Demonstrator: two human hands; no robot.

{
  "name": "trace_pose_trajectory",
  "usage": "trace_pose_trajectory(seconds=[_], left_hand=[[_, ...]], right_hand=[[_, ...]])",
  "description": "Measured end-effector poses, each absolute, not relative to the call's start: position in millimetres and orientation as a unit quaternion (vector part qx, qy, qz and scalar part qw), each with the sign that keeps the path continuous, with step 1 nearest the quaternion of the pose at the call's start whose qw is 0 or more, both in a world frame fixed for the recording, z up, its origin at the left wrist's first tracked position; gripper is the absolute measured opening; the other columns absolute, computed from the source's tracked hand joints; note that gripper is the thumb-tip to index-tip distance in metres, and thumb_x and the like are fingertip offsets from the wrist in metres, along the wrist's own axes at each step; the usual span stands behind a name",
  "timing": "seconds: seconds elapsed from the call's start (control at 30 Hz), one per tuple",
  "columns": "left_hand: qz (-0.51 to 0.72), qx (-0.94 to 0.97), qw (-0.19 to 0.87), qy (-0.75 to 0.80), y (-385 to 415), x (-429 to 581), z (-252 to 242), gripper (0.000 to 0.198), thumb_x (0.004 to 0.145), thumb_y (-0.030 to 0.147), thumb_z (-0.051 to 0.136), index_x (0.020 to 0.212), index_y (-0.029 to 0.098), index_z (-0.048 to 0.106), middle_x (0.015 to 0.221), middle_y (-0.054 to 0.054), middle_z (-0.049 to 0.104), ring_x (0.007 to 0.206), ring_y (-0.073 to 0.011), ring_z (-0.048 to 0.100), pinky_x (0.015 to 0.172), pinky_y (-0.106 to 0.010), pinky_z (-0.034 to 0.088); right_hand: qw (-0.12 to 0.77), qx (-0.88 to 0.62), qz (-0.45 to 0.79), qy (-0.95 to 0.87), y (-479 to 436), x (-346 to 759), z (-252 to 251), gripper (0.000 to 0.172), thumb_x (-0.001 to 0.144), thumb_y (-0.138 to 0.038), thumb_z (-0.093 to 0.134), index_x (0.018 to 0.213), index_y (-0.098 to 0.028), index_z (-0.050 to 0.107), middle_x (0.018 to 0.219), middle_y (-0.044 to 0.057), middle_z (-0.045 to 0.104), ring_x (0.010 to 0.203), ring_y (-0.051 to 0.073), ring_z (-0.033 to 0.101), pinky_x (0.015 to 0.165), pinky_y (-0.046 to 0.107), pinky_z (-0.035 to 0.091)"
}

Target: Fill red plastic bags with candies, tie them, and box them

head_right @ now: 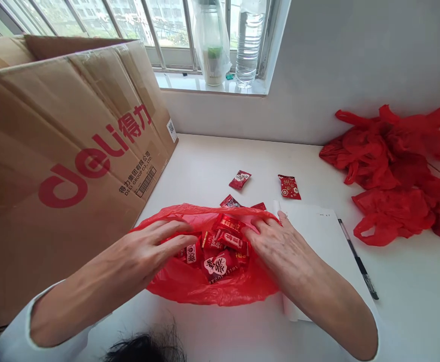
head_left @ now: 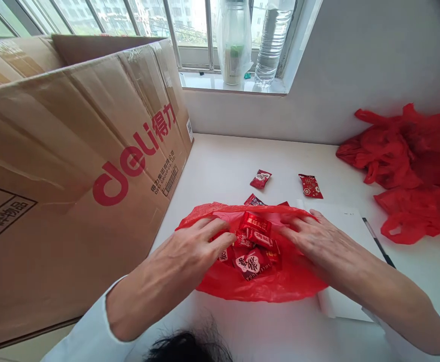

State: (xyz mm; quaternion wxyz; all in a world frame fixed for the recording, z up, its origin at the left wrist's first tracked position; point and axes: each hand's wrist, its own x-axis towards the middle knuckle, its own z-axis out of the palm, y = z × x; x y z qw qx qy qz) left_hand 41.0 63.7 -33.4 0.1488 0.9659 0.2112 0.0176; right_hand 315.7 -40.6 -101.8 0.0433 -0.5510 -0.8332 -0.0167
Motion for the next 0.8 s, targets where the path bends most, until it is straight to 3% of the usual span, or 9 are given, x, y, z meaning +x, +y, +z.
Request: trace_pose_trajectory(seconds=[0.13,0.27,0.37,0.43,0.5,0.57,0.63,0.7,0.8], left_hand=[[0.008,0.962,0.059,0.268,52.6,4.7,-40.9,0.055,0.084,0.002,0.04,0.132,0.029,0.048,0.133,-0.004,0.053,0.127,-0.0255,0.046,0.107,-0.043,0.041],[0.069,0.945,-0.034,0.317,24.8,-34.7,-66.6,0.074,0.081,0.001,0.031,0.147,0.032,0.021,0.149,0.001,0.036,0.137,-0.0232,0.033,0.113,-0.041,0.028],[0.085,0.941,-0.079,0.317,13.9,-37.3,-67.5,0.079,0.078,-0.001,0.032,0.148,0.032,0.016,0.148,0.001,0.038,0.135,-0.0229,0.036,0.116,-0.04,0.02],[0.065,0.942,-0.069,0.323,16.2,-25.0,-54.8,0.072,0.08,0.0,0.033,0.144,0.031,0.027,0.139,-0.003,0.049,0.123,-0.0229,0.05,0.108,-0.036,0.034],[0.037,0.928,-0.048,0.367,23.2,-7.8,-37.5,0.059,0.084,0.001,0.032,0.135,0.03,0.04,0.124,-0.005,0.057,0.103,-0.0193,0.062,0.084,-0.027,0.049],[0.026,0.906,-0.043,0.42,31.5,7.3,-22.5,0.049,0.086,0.001,0.031,0.122,0.028,0.049,0.11,-0.003,0.06,0.08,-0.0143,0.066,0.061,-0.021,0.047],[0.014,0.895,-0.046,0.443,39.6,15.3,-13.8,0.04,0.087,0.0,0.03,0.106,0.026,0.053,0.093,0.0,0.061,0.061,-0.0124,0.061,0.05,-0.022,0.039],[0.015,0.902,-0.036,0.429,47.1,16.2,-9.9,0.031,0.088,0.002,0.031,0.094,0.025,0.052,0.081,0.003,0.06,0.054,-0.0128,0.057,0.048,-0.024,0.036],[0.103,0.918,0.045,0.381,54.1,13.0,-1.7,0.011,0.092,0.018,0.045,0.098,0.025,0.051,0.077,0.004,0.061,0.058,-0.0123,0.058,0.051,-0.023,0.041]], right_hand=[[0.041,-0.565,-0.026,-0.823,-41.9,316.3,-88.9,0.048,0.085,-0.008,0.042,0.127,-0.03,0.052,0.113,0.005,0.065,0.106,0.023,0.06,0.095,0.045,0.043],[0.061,-0.577,-0.077,-0.811,-49.4,311.1,-73.8,0.042,0.083,-0.006,0.042,0.111,-0.031,0.061,0.102,0.004,0.067,0.097,0.024,0.061,0.082,0.038,0.045],[0.072,-0.592,-0.148,-0.789,-50.0,302.6,-70.8,0.036,0.075,0.0,0.043,0.087,-0.026,0.064,0.082,0.004,0.066,0.078,0.023,0.061,0.074,0.036,0.043],[0.067,-0.599,-0.197,-0.774,-46.8,297.7,-67.3,0.031,0.07,0.003,0.043,0.072,-0.022,0.061,0.069,0.003,0.061,0.065,0.021,0.056,0.068,0.035,0.04],[0.065,-0.588,-0.232,-0.773,-44.2,296.1,-60.2,0.031,0.068,0.005,0.043,0.07,-0.021,0.06,0.067,0.003,0.057,0.063,0.019,0.053,0.067,0.034,0.039],[0.081,-0.564,-0.255,-0.781,-44.3,298.4,-51.8,0.034,0.072,0.005,0.042,0.081,-0.021,0.062,0.074,0.004,0.058,0.071,0.02,0.054,0.071,0.034,0.039],[0.096,-0.55,-0.27,-0.784,-46.5,303.1,-46.3,0.036,0.074,0.005,0.042,0.09,-0.02,0.063,0.084,0.006,0.06,0.078,0.021,0.055,0.075,0.034,0.038],[0.088,-0.562,-0.288,-0.771,-48.4,308.0,-45.5,0.038,0.072,0.006,0.041,0.092,-0.019,0.063,0.089,0.007,0.06,0.077,0.021,0.054,0.072,0.033,0.037],[0.069,-0.606,-0.293,-0.736,-47.8,312.8,-46.9,0.037,0.067,0.009,0.04,0.076,-0.019,0.062,0.078,0.005,0.058,0.066,0.019,0.051,0.063,0.031,0.032]])
